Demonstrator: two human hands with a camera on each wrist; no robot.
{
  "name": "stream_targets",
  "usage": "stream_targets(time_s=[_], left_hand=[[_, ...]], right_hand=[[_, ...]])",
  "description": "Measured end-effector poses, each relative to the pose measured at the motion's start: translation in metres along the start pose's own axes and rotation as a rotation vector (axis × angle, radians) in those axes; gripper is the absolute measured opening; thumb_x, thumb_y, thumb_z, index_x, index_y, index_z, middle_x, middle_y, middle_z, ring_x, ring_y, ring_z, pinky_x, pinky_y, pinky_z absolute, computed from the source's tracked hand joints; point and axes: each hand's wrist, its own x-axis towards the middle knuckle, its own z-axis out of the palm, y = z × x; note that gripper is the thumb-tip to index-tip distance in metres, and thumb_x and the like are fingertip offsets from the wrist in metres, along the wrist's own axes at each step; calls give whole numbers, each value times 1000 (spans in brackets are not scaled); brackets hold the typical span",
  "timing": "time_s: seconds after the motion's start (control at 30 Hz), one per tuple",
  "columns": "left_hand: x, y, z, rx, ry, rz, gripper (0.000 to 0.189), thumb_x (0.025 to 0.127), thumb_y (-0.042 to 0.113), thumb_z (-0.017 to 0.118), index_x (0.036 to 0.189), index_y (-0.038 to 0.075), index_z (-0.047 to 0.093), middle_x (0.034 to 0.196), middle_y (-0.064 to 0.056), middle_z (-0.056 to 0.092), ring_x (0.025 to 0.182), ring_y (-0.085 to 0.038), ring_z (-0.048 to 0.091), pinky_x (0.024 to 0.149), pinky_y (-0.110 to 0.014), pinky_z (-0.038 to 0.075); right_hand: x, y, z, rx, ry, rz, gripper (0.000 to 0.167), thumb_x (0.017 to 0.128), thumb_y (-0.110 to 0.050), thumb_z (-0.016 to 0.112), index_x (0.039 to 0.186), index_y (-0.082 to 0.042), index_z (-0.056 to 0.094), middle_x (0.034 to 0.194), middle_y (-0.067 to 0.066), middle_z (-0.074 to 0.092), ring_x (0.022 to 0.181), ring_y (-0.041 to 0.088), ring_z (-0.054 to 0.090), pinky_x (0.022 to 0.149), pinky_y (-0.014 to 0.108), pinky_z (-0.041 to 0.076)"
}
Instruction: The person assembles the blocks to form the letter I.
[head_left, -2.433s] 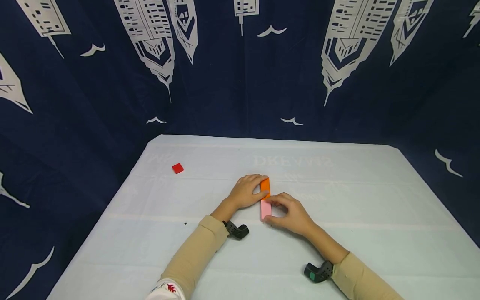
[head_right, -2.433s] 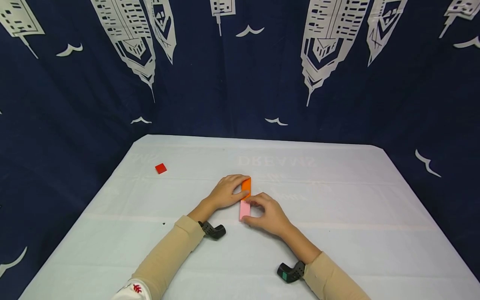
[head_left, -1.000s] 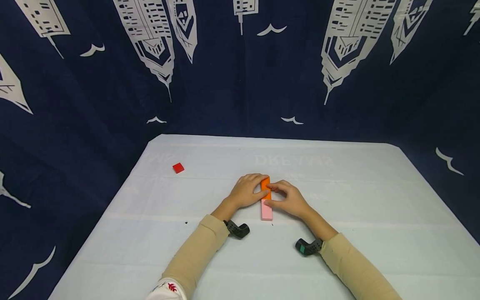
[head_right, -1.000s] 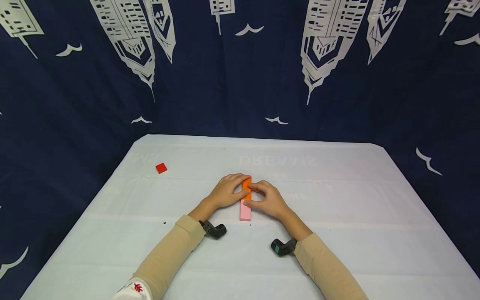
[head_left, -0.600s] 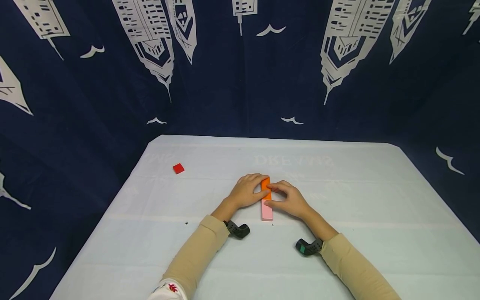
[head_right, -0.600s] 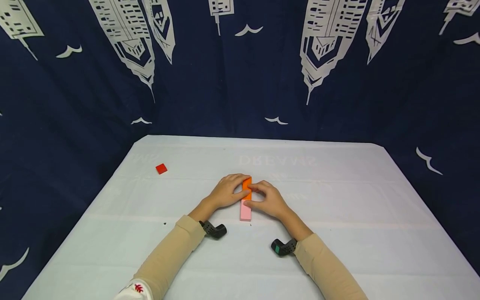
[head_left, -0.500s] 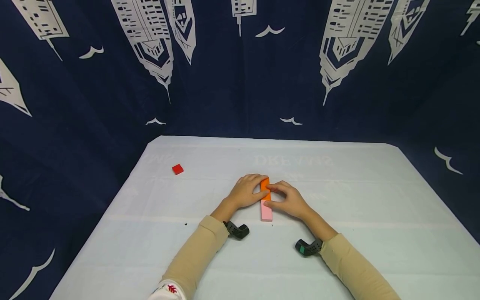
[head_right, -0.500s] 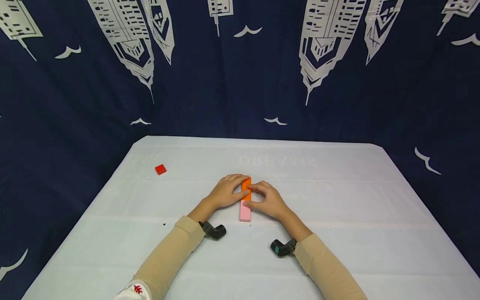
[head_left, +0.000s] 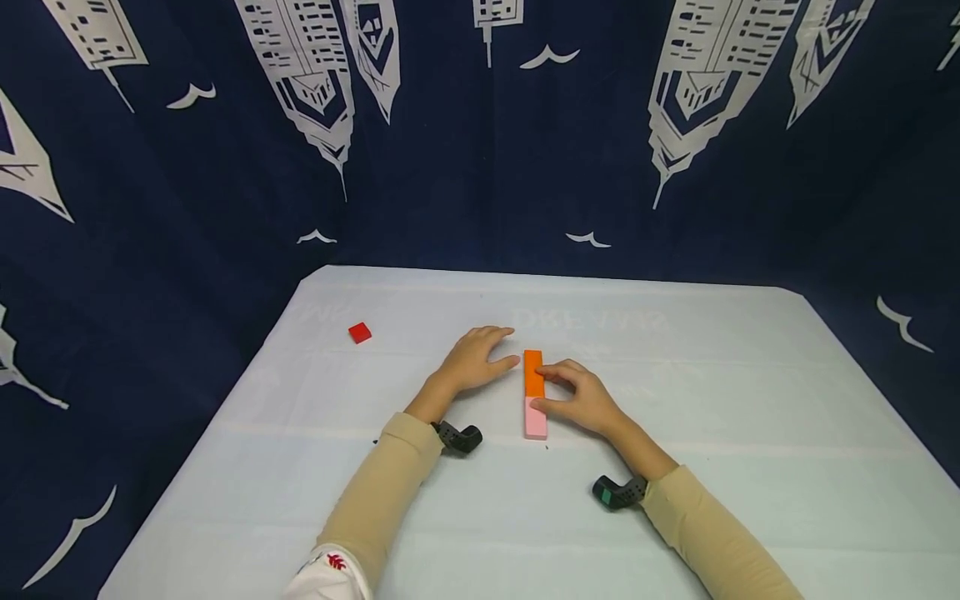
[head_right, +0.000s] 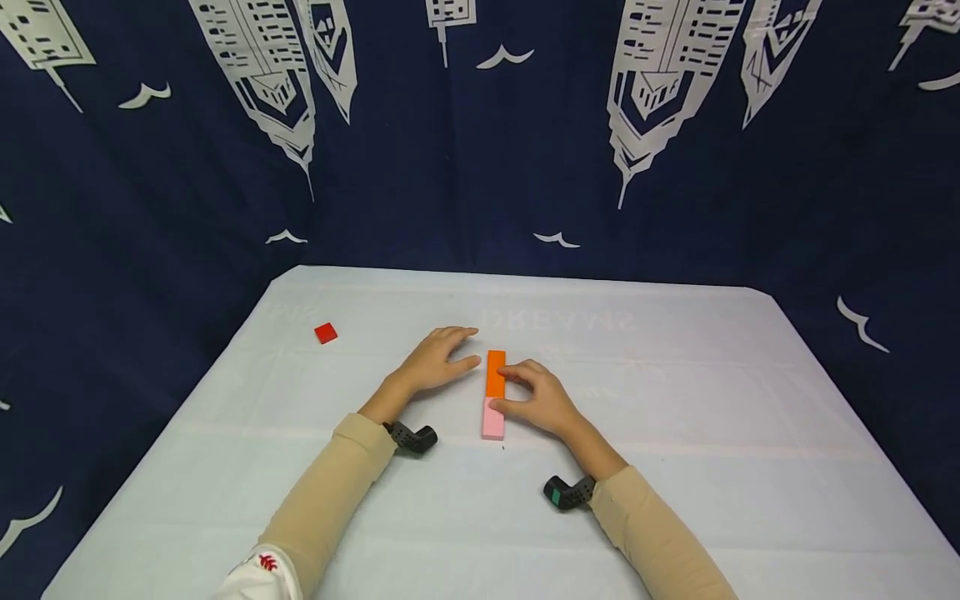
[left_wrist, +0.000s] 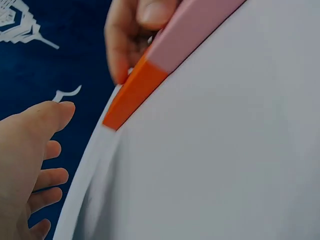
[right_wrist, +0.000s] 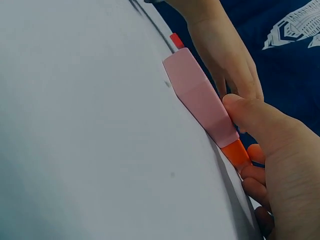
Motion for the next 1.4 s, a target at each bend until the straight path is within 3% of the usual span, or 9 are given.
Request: stream_targets(time_s=[0.23, 0.5, 0.87, 1.07, 1.4], left_hand=[[-9, -29, -25, 3, 41, -80, 60, 96, 44, 57, 145, 12, 47, 147, -10, 46, 137, -29, 38, 114, -45, 26], [-27, -60, -47, -59, 116, -135, 62, 96, 46, 56, 144, 8, 47, 145, -17, 46, 135, -36, 37, 112, -51, 27], [-45, -86, -73, -60, 188, -265, 58, 98, 36, 56, 146, 8, 43, 147, -18, 44, 136, -37, 35, 113, -51, 27], [-58, -101, -81, -48, 222, -310, 56, 98, 34, 55, 145, 6, 44, 147, -19, 43, 136, -38, 34, 112, -51, 26], [-76, -128, -83, -15, 300, -345, 54, 96, 29, 57, 142, 2, 47, 143, -22, 46, 134, -40, 37, 111, -52, 27]], right_hand=[[-2, 1, 0, 1, -9, 22, 55, 76, -27, 85, 123, -7, 67, 116, 5, 63, 111, 24, 58, 100, 43, 45], [-2, 2, -1, 3, -7, 24, 54, 75, -25, 85, 123, -7, 67, 115, 5, 63, 110, 23, 58, 100, 42, 45], [-2, 2, -1, 2, -4, 17, 54, 76, -26, 85, 123, -6, 67, 116, 5, 63, 109, 23, 58, 99, 43, 46], [-1, 2, -1, 0, -5, 20, 54, 76, -24, 85, 123, -6, 67, 115, 5, 63, 108, 22, 58, 99, 42, 46], [0, 5, 2, -10, 9, -15, 53, 76, -24, 85, 123, -5, 66, 114, 6, 64, 107, 24, 59, 97, 43, 46]])
